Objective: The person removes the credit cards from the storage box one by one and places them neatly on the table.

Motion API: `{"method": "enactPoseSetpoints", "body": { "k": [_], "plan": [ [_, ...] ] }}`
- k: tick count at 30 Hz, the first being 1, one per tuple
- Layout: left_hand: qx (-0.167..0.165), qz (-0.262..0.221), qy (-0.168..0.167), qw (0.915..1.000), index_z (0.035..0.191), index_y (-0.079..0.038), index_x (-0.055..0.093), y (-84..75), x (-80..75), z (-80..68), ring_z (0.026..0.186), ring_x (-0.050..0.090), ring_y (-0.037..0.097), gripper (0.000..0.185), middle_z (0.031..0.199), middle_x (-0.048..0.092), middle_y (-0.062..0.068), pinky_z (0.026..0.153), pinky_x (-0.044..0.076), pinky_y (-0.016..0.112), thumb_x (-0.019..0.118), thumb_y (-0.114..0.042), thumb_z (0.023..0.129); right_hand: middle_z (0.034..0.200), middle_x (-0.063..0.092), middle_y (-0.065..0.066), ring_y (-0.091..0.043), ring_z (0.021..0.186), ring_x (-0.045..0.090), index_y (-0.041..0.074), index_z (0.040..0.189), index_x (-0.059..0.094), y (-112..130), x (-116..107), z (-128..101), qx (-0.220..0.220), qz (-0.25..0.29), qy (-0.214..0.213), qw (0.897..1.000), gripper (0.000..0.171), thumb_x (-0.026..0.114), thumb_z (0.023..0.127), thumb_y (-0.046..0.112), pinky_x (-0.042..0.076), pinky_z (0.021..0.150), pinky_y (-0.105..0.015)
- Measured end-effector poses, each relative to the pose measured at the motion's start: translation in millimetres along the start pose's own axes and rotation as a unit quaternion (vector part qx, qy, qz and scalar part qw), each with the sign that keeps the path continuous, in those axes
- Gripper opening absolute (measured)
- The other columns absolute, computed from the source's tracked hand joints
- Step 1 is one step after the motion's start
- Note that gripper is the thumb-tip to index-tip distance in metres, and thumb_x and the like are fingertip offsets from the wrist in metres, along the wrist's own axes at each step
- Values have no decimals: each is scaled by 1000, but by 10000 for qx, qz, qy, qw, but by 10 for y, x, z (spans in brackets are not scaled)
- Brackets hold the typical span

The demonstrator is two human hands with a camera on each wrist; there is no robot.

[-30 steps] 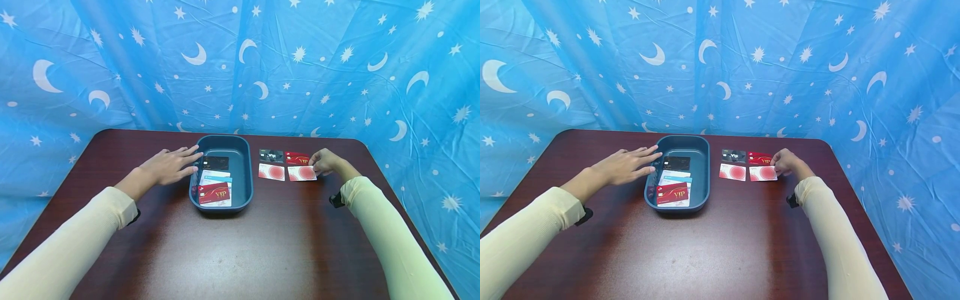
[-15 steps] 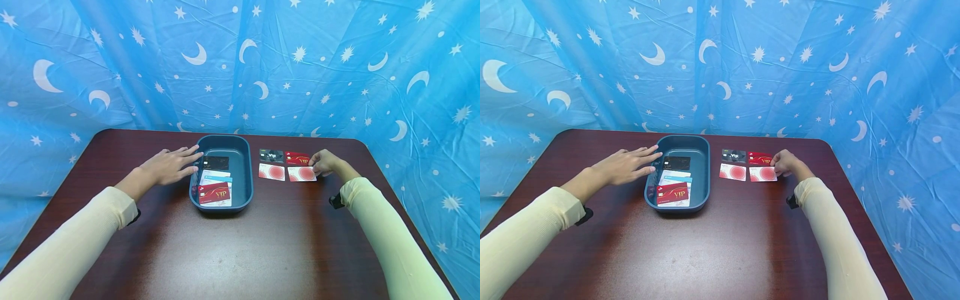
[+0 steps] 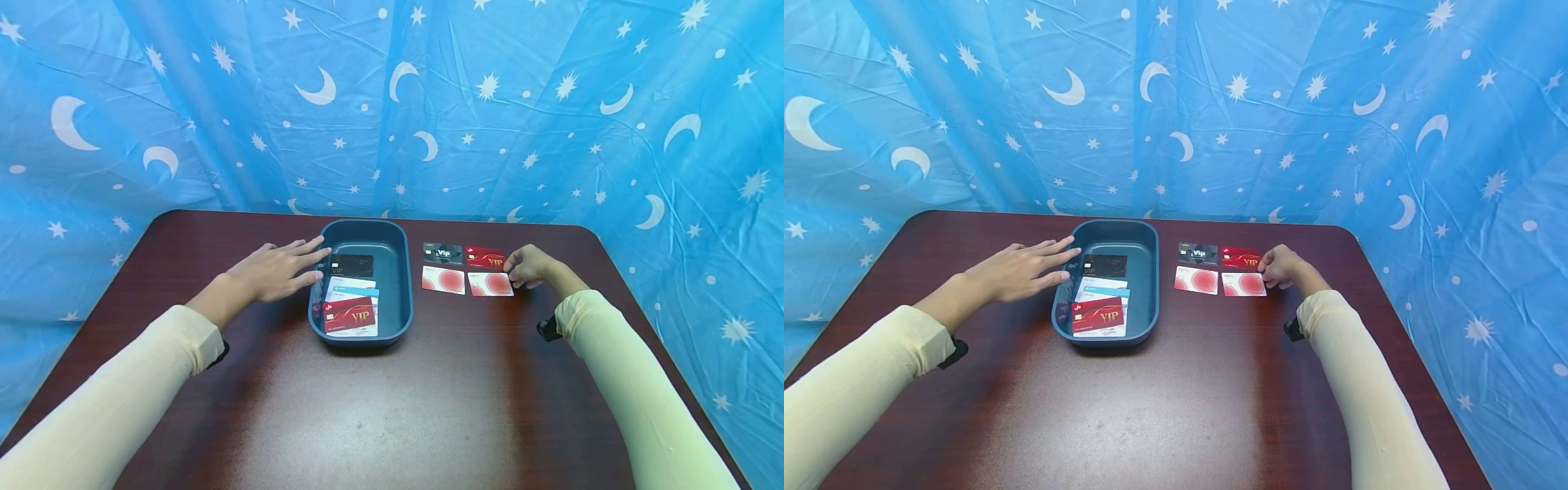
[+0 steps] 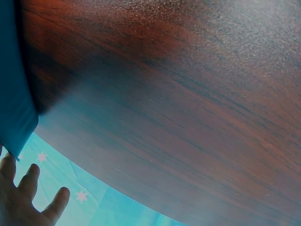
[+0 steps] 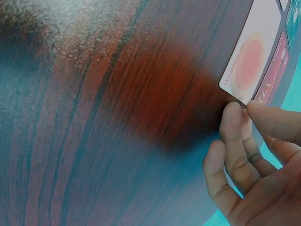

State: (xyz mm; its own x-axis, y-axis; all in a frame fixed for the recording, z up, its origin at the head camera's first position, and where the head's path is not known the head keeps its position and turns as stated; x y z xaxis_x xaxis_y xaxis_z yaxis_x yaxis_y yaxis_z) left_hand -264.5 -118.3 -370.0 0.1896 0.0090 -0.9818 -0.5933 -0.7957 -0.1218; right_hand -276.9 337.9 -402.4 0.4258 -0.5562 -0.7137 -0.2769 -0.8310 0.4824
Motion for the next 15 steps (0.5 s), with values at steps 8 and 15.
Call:
{"method": "enactPoseSetpoints", "body": {
  "k": [8,15],
  "plan": [
    [-4,-1,12,10000,156,-15,34,-4,-6,-2,144,30,43,62,163,24,15,107,28,71,47,-45,103,102,68,-20,-23,83,69,-4,108,61,-7,1,6,-21,-22,-28,10000,14,62,94,1,58,81,-45],
    [21,-2,-4,10000,156,-15,34,-6,-7,0,144,30,43,62,162,24,15,107,28,71,47,-45,103,99,69,-21,-23,83,70,-5,105,61,0,0,-13,-96,-107,-35,9999,12,62,94,0,59,78,-44]
  ]
}}
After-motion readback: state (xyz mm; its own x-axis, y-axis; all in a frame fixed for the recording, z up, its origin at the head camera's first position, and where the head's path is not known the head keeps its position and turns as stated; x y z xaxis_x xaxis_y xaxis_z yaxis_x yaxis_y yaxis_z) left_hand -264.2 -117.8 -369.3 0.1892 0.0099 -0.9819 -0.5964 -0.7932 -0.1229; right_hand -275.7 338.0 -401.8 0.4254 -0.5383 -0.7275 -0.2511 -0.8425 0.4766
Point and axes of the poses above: each hand's wrist, its own z-axis towards the middle knuckle, its own x-axis out of the palm, y = z × x, the point moved 5 cm from there along z, towards the middle knuckle
